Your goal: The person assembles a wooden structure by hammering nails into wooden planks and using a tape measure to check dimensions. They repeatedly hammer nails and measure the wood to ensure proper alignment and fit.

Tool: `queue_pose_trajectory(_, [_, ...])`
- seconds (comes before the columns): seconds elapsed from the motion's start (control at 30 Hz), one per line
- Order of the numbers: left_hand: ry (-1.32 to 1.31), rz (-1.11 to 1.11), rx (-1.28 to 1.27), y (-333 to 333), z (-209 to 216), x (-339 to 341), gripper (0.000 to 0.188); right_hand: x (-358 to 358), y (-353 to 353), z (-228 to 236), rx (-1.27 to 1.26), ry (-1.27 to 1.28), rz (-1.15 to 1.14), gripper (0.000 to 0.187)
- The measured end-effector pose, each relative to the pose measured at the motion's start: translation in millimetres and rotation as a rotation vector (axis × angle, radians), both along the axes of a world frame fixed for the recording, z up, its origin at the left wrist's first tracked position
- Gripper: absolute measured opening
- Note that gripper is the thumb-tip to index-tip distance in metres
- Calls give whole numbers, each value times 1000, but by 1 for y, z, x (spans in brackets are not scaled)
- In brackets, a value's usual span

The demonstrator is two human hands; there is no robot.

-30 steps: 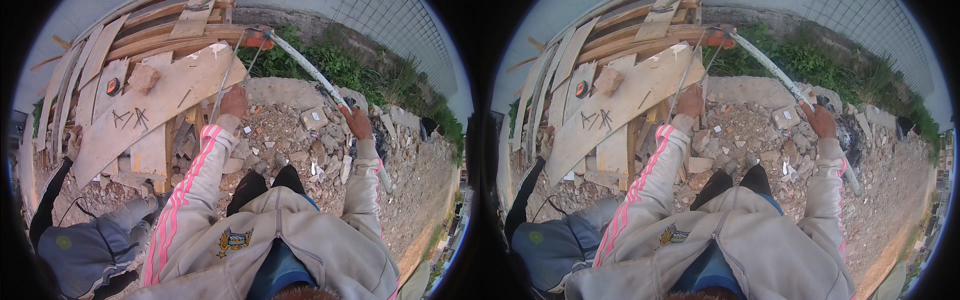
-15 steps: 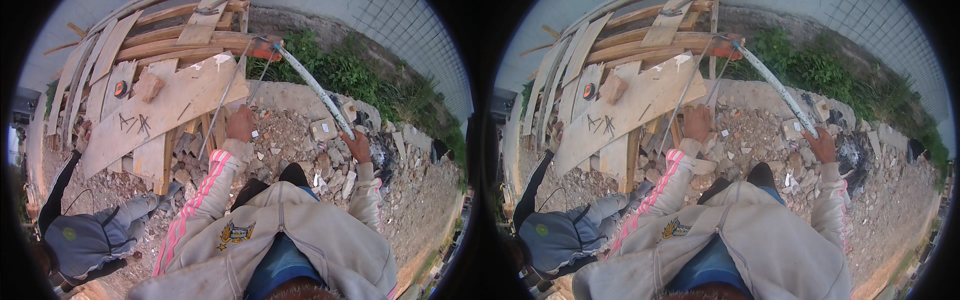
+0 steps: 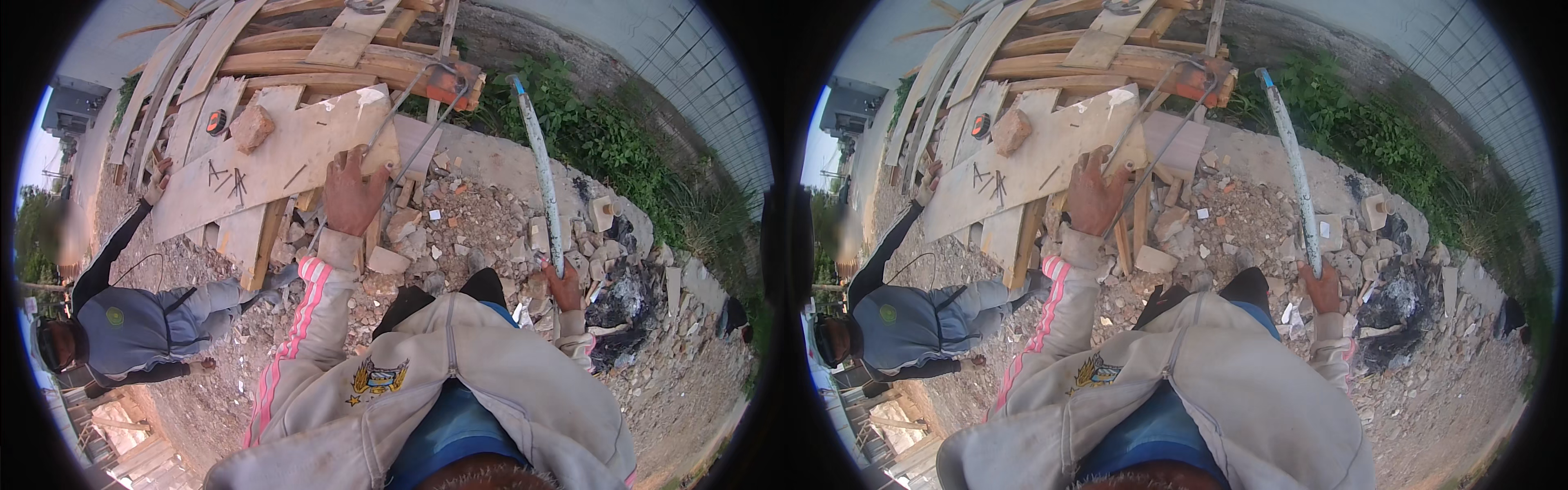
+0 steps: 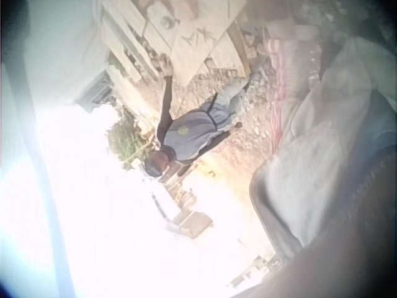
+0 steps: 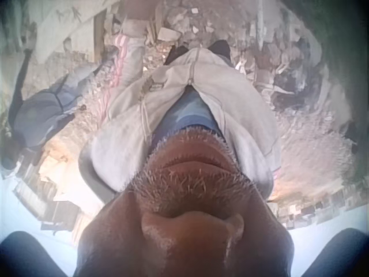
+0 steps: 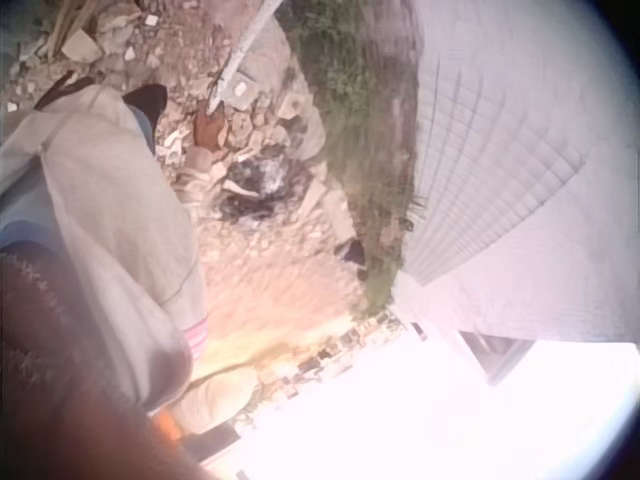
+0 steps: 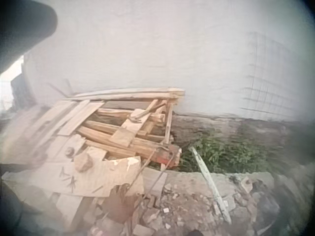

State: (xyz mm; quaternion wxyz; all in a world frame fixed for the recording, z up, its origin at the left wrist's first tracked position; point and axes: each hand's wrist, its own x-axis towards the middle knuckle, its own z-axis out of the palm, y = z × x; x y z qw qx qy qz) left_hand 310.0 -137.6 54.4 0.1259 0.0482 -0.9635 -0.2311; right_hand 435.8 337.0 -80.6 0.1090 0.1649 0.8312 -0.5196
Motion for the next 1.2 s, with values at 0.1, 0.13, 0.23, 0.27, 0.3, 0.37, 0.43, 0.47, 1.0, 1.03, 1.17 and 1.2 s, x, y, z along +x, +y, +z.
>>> queue_pose_trajectory(0.1, [-79,-36,-162,18,5,-4,77,-3,-3,-37,18,-30,80,27])
queue_pose_trajectory(0.13, [-125,-34,-242,19,-3,3,82,-7,3,-61,16,-88,85,26])
queue_pose_trajectory(0.23, [-139,14,-413,14,-27,18,89,-16,10,-113,-46,-343,142,27])
queue_pose_trajectory(0.27, [-124,33,-451,12,-34,24,90,-36,11,-126,-92,-472,185,29])
queue_pose_trajectory(0.3, [-174,36,-434,13,-33,27,88,-54,15,-140,-132,-606,229,30])
queue_pose_trajectory(0.37, [-246,29,-387,12,-22,18,85,-77,21,-185,-93,-681,299,31])
queue_pose_trajectory(0.43, [-209,-46,-346,13,-2,10,77,-106,28,-227,-274,-778,362,23])
queue_pose_trajectory(0.47, [-245,-56,-348,12,11,12,75,-121,15,-220,-377,-803,294,19])
queue_pose_trajectory(1.0, [-674,-173,-270,-39,187,-87,57,-248,-203,-212,-704,-966,158,40])
queue_pose_trajectory(1.03, [-675,-192,-251,-40,193,-95,57,-250,-220,-231,-709,-949,115,40])
queue_pose_trajectory(1.17, [-800,-35,-294,-42,199,-102,55,-258,-298,-269,-643,-935,56,38])
queue_pose_trajectory(1.2, [-801,-32,-290,-44,196,-100,56,-253,-315,-273,-590,-948,76,36])
